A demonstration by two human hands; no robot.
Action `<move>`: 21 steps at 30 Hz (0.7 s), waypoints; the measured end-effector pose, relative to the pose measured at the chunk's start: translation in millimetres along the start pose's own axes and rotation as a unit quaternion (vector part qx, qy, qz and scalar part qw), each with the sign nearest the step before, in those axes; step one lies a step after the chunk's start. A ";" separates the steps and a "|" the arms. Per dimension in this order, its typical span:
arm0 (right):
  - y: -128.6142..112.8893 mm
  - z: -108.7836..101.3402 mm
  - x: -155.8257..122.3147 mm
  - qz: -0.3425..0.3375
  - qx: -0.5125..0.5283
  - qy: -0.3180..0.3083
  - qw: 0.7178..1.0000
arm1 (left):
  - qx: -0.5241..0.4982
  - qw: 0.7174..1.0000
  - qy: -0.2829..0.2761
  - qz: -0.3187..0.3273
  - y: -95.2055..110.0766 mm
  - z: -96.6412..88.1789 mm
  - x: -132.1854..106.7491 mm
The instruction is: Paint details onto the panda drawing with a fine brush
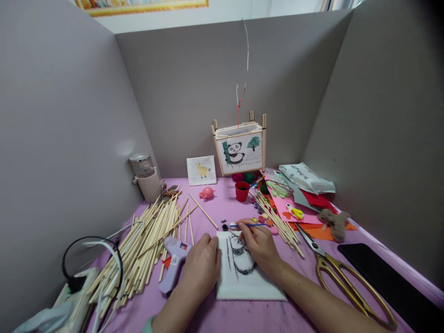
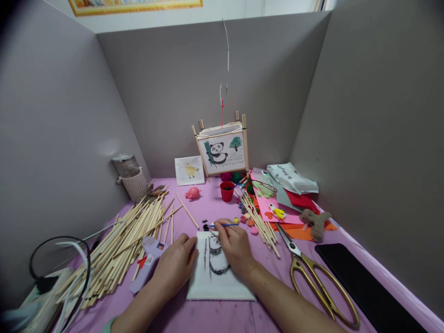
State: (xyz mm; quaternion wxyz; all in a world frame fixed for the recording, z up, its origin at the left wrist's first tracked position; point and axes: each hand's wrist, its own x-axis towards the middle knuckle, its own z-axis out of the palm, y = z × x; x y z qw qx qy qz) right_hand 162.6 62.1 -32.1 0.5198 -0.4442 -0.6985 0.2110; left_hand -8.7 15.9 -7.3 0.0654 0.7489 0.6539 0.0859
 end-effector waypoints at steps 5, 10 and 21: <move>-4.0 -6.3 -1.0 0.051 0.073 0.039 0.995 | -0.005 1.000 -0.014 0.007 -2.8 -2.0 1.0; -10.8 -11.4 -9.4 0.104 0.147 0.047 0.983 | 0.003 1.000 -0.019 0.011 -2.6 -5.2 0.3; -10.1 -9.7 -26.4 0.097 0.117 0.017 0.988 | -0.011 1.000 -0.012 0.001 -2.3 -4.0 -0.8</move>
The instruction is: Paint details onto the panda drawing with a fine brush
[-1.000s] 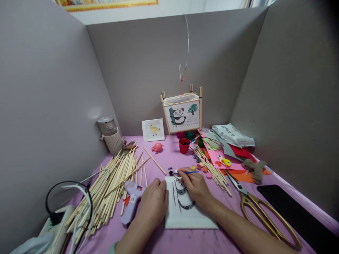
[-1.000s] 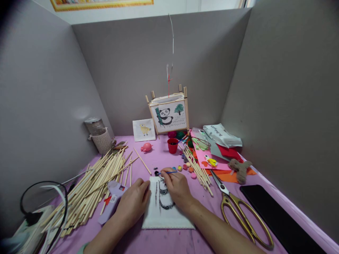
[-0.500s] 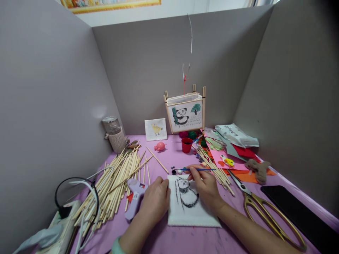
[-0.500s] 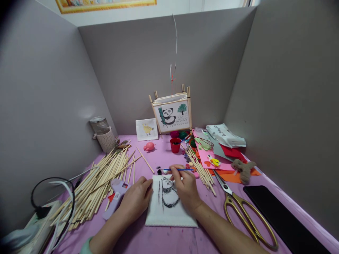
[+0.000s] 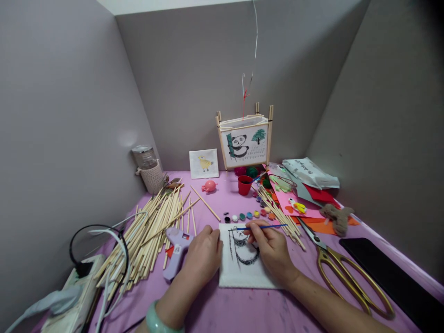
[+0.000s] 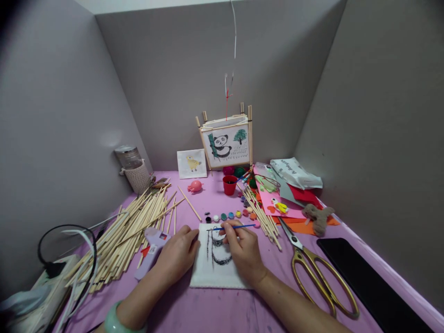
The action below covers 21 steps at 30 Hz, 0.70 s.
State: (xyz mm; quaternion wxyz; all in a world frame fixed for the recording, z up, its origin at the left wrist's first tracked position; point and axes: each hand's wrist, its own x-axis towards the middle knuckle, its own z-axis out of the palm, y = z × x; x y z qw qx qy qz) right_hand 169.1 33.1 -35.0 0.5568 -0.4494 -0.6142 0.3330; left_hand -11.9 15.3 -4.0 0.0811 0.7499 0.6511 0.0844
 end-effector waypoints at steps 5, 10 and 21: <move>-4.4 -1.5 -1.2 -0.020 -0.043 -0.018 0.999 | 0.000 1.000 0.018 0.014 -3.0 4.1 0.9; -4.3 -2.3 -2.5 -0.026 -0.076 -0.030 0.996 | 0.009 1.000 0.020 0.014 -3.1 5.8 1.6; -6.1 -1.6 -1.8 -0.052 -0.090 -0.041 0.994 | 0.020 1.000 0.020 0.014 -4.0 7.7 2.6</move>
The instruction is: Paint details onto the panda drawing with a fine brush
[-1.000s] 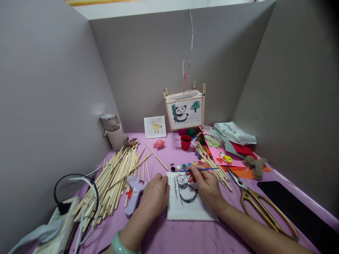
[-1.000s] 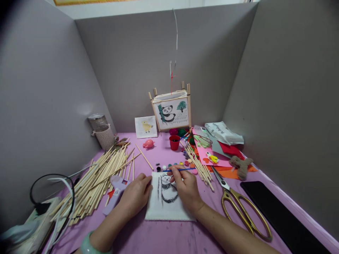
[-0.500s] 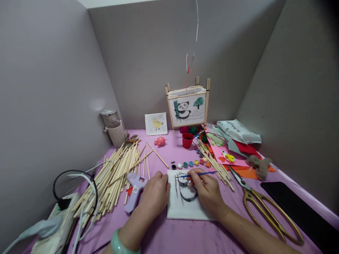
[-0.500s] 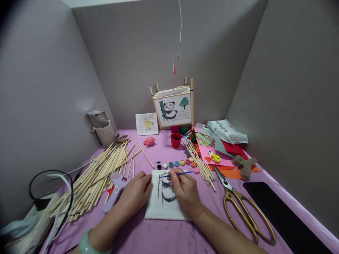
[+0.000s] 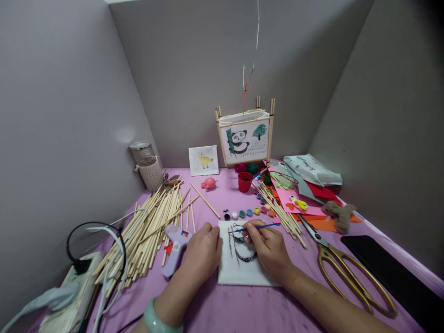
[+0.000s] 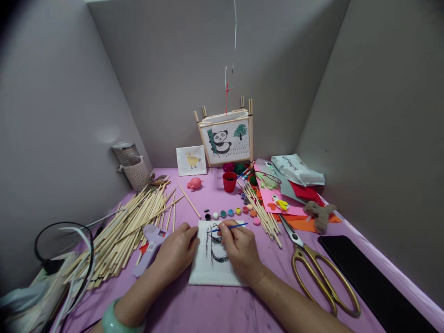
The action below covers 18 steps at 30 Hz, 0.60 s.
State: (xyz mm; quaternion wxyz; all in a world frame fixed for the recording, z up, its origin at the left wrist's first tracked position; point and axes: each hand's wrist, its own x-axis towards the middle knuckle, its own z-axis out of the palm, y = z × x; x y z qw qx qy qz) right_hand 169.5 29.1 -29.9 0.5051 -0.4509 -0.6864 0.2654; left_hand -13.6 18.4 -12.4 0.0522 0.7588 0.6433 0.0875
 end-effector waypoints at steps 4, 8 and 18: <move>0.8 0.7 0.1 -0.006 -0.006 0.002 1.000 | -0.004 1.000 0.001 0.000 0.2 0.4 0.1; 0.8 0.5 0.1 -0.008 -0.008 -0.003 1.000 | -0.002 1.000 0.001 -0.002 0.3 0.5 0.2; -1.7 0.1 1.2 -0.016 -0.017 0.000 1.000 | -0.003 1.000 -0.002 -0.002 0.5 -1.7 0.4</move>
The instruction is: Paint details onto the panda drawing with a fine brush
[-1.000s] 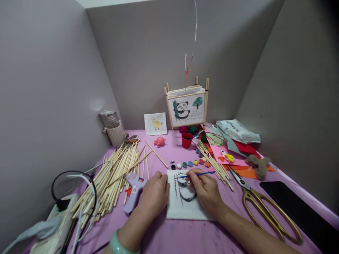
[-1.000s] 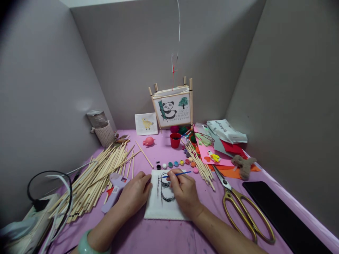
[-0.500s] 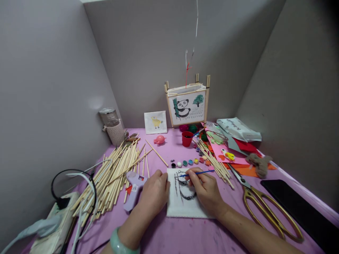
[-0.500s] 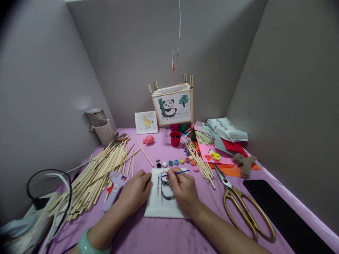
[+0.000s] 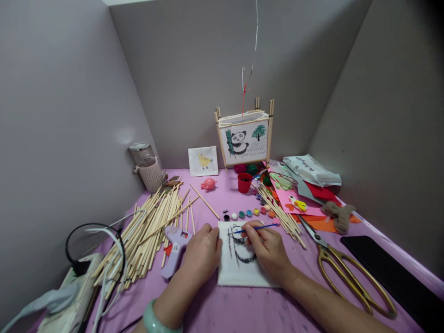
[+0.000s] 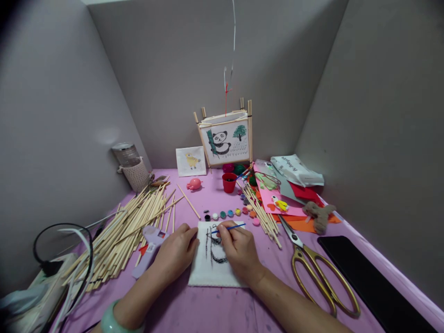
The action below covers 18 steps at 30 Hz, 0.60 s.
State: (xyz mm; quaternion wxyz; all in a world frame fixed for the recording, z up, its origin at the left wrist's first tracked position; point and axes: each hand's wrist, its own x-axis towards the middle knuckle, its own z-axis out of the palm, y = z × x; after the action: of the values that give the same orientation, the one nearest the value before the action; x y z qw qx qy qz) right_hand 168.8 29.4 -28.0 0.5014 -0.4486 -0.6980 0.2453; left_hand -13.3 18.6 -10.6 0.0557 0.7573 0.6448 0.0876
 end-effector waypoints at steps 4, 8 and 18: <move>0.8 0.2 -0.7 -0.004 0.003 0.003 1.000 | 0.000 1.000 -0.001 -0.002 -0.3 0.7 0.6; 2.4 0.0 -2.1 0.003 0.005 0.002 1.000 | -0.001 1.000 0.001 -0.001 0.1 0.5 0.1; 1.2 0.3 -1.3 -0.004 0.003 -0.001 1.000 | 0.002 1.000 0.007 0.003 0.7 -0.8 -1.3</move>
State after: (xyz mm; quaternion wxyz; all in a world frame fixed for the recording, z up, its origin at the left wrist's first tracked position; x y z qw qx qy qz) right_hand 169.1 28.8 -29.7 0.5030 -0.4443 -0.6996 0.2454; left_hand -13.0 17.2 -9.8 0.0493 0.7589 0.6429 0.0915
